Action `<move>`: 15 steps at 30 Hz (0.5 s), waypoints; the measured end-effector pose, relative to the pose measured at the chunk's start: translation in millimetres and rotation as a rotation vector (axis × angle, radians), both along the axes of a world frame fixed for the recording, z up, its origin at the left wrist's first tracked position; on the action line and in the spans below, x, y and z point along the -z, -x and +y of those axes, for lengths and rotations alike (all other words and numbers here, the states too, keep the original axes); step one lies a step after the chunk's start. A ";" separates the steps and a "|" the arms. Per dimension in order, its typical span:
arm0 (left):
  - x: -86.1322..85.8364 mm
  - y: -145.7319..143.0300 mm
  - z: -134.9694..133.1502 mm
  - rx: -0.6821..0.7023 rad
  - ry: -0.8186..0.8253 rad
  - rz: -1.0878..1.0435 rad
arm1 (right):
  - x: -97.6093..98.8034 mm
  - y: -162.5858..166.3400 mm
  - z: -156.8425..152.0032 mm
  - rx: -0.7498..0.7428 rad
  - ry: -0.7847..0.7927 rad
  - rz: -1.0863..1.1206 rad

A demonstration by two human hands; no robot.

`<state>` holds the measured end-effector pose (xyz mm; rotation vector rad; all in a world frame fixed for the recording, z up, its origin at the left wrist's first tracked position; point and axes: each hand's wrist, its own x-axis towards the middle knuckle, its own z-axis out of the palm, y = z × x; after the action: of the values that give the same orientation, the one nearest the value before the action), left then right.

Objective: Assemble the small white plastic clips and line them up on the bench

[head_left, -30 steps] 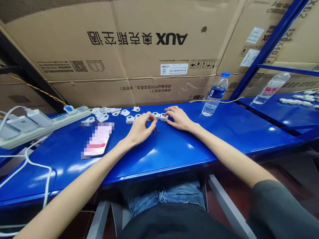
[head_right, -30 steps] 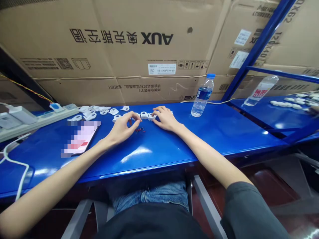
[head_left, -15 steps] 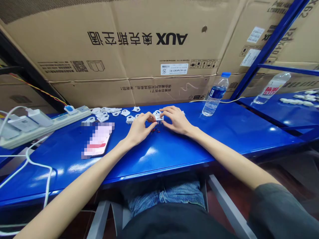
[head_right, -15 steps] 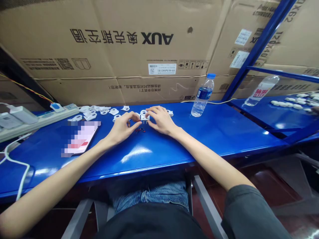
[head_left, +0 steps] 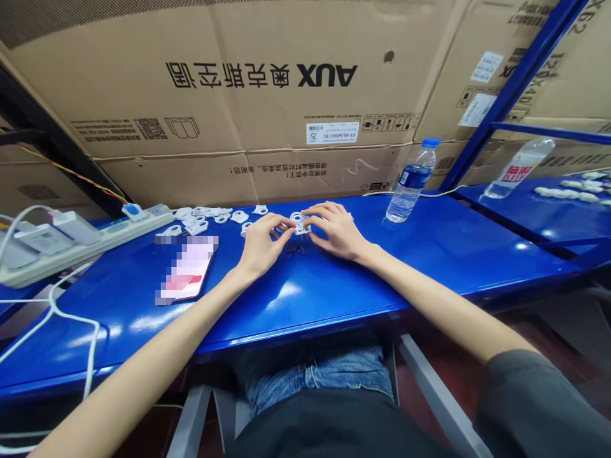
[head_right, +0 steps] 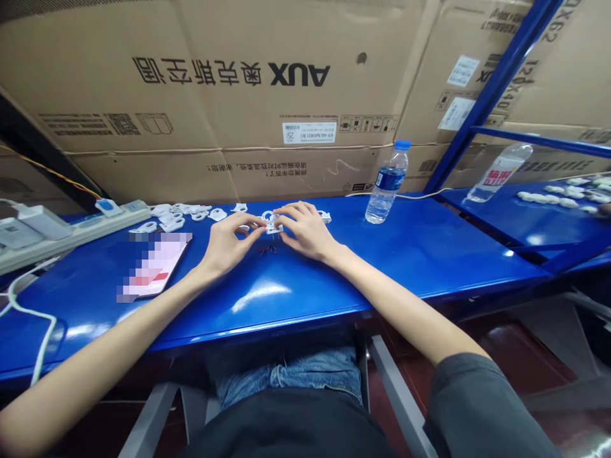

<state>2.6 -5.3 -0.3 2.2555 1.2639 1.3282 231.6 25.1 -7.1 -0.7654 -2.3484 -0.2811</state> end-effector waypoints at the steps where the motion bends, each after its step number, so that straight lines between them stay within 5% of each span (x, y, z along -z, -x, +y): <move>1: -0.2 -0.1 -0.1 0.002 -0.007 -0.002 | -0.4 0.3 -0.5 -0.001 -0.008 -0.005; 15: -3.1 -1.7 -4.7 0.001 0.032 -0.079 | -4.1 4.4 -6.2 0.000 -0.042 -0.055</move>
<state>4.2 -10.0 2.7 2.1592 1.2481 1.3727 227.3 18.9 -3.0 -0.7465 -2.3859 -0.3544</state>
